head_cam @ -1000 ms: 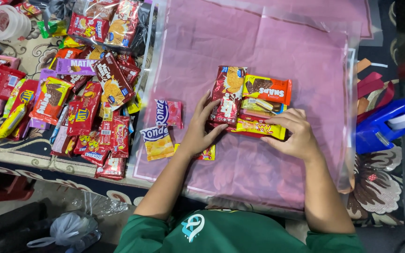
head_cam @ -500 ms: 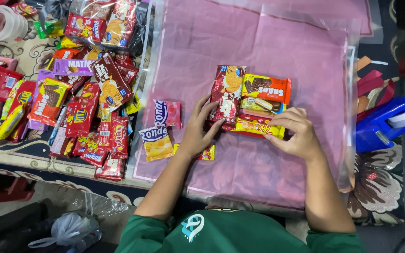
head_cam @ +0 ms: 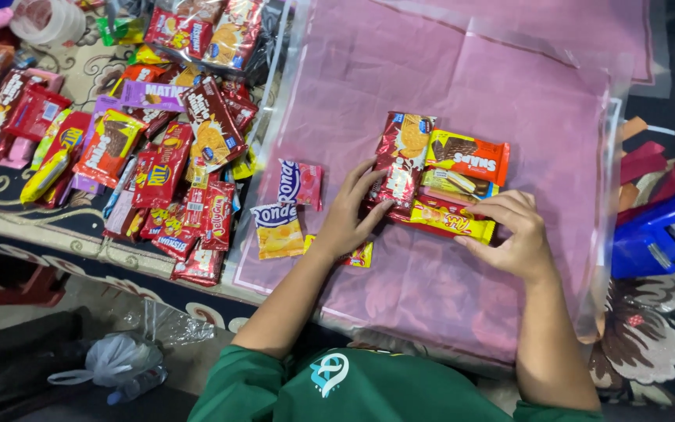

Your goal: Arranging various snack packages on a pink wrapping sheet to prepare a snack bouquet.

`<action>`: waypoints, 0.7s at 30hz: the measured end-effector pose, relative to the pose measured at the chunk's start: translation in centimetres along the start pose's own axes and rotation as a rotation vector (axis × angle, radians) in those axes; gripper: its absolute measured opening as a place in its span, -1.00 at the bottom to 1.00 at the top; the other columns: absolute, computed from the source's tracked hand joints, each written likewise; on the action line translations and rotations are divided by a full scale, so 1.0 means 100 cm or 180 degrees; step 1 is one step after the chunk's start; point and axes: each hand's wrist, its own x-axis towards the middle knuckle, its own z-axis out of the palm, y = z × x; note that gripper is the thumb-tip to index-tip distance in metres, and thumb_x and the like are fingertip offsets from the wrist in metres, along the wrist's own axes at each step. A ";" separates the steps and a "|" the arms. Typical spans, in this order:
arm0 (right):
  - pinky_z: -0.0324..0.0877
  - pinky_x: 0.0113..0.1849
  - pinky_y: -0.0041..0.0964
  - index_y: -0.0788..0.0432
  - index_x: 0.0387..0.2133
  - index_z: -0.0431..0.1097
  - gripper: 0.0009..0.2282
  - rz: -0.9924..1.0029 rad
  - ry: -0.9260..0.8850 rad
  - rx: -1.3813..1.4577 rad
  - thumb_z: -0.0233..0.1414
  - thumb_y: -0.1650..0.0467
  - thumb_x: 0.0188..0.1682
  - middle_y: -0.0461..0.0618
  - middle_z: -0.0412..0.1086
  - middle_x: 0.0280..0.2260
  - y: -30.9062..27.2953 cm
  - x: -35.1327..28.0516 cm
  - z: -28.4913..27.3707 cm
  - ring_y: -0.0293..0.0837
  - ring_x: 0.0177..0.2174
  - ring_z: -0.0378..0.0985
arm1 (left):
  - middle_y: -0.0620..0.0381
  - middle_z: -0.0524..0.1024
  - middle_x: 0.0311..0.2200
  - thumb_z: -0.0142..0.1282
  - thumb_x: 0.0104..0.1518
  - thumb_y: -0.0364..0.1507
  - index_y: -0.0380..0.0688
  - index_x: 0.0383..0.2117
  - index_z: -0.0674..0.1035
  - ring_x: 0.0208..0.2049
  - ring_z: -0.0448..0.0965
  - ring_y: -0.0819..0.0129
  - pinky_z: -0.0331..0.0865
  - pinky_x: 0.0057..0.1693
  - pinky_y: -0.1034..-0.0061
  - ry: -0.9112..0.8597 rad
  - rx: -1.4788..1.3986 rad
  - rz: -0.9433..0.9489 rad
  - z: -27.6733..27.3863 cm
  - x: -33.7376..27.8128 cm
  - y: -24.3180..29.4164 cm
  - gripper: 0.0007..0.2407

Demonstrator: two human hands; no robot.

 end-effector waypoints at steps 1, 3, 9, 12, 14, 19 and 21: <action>0.26 -0.04 -0.08 0.10 -0.23 0.57 -0.62 -0.0036 -0.0024 0.0023 0.38 0.28 -0.34 -0.04 0.54 -0.28 0.001 0.000 0.001 0.03 -0.25 0.51 | -0.16 0.31 0.23 0.19 0.22 -0.36 -0.08 0.17 0.45 0.28 0.33 -0.12 0.24 0.33 0.07 0.0040 0.0026 -0.0013 0.000 0.000 0.002 -0.61; 0.26 -0.02 -0.08 0.11 -0.21 0.57 -0.61 -0.0030 0.0046 -0.0079 0.38 0.25 -0.31 -0.03 0.53 -0.26 0.002 -0.002 0.002 0.03 -0.23 0.51 | -0.13 0.30 0.24 0.17 0.23 -0.36 -0.06 0.18 0.45 0.28 0.34 -0.09 0.26 0.33 0.11 0.0098 0.0067 0.0068 -0.001 0.000 0.005 -0.62; 0.28 -0.07 -0.04 0.14 -0.25 0.59 -0.77 -0.0500 0.0504 -0.0640 0.32 0.29 -0.10 -0.03 0.54 -0.26 -0.005 0.005 0.012 0.04 -0.27 0.52 | -0.10 0.41 0.14 0.18 0.21 -0.45 -0.15 0.08 0.51 0.20 0.42 -0.11 0.23 0.34 0.04 0.0657 0.0565 0.0446 -0.024 0.004 0.022 -0.69; 0.31 -0.15 -0.03 0.11 -0.31 0.59 -0.89 -0.0759 0.0564 -0.0576 0.29 0.38 -0.07 -0.06 0.55 -0.31 -0.017 0.018 0.033 0.03 -0.35 0.53 | -0.04 0.50 0.03 0.23 0.18 -0.49 -0.15 -0.02 0.57 0.14 0.48 -0.02 0.19 0.35 0.11 0.0998 0.0931 0.0274 -0.056 -0.005 0.020 -0.75; 0.34 -0.18 -0.04 0.11 -0.33 0.59 -0.90 -0.0966 0.0463 -0.0378 0.27 0.41 -0.09 -0.04 0.55 -0.33 -0.040 0.038 0.052 0.03 -0.37 0.54 | -0.03 0.53 -0.02 0.24 0.17 -0.49 -0.16 -0.03 0.59 0.10 0.51 -0.01 0.20 0.33 0.10 0.1188 0.1059 0.0147 -0.080 -0.021 0.013 -0.76; 0.41 -0.25 -0.06 0.16 -0.31 0.54 -0.91 -0.1387 -0.0006 -0.0024 0.20 0.45 -0.08 0.02 0.52 -0.30 -0.088 0.080 0.110 0.06 -0.33 0.56 | -0.04 0.56 -0.16 0.19 0.13 -0.62 -0.24 -0.08 0.59 -0.09 0.58 -0.05 0.39 0.09 0.10 0.1801 0.1651 0.0007 -0.124 -0.078 -0.020 -0.77; 0.39 -0.20 -0.09 0.20 -0.25 0.51 -0.88 -0.1348 -0.0275 -0.0019 0.15 0.48 -0.06 0.05 0.48 -0.27 -0.103 0.098 0.137 0.05 -0.25 0.54 | 0.05 0.57 -0.20 0.18 0.13 -0.62 -0.19 -0.16 0.62 -0.16 0.58 0.03 0.40 -0.02 0.20 0.2119 0.2235 -0.0058 -0.136 -0.092 -0.013 -0.83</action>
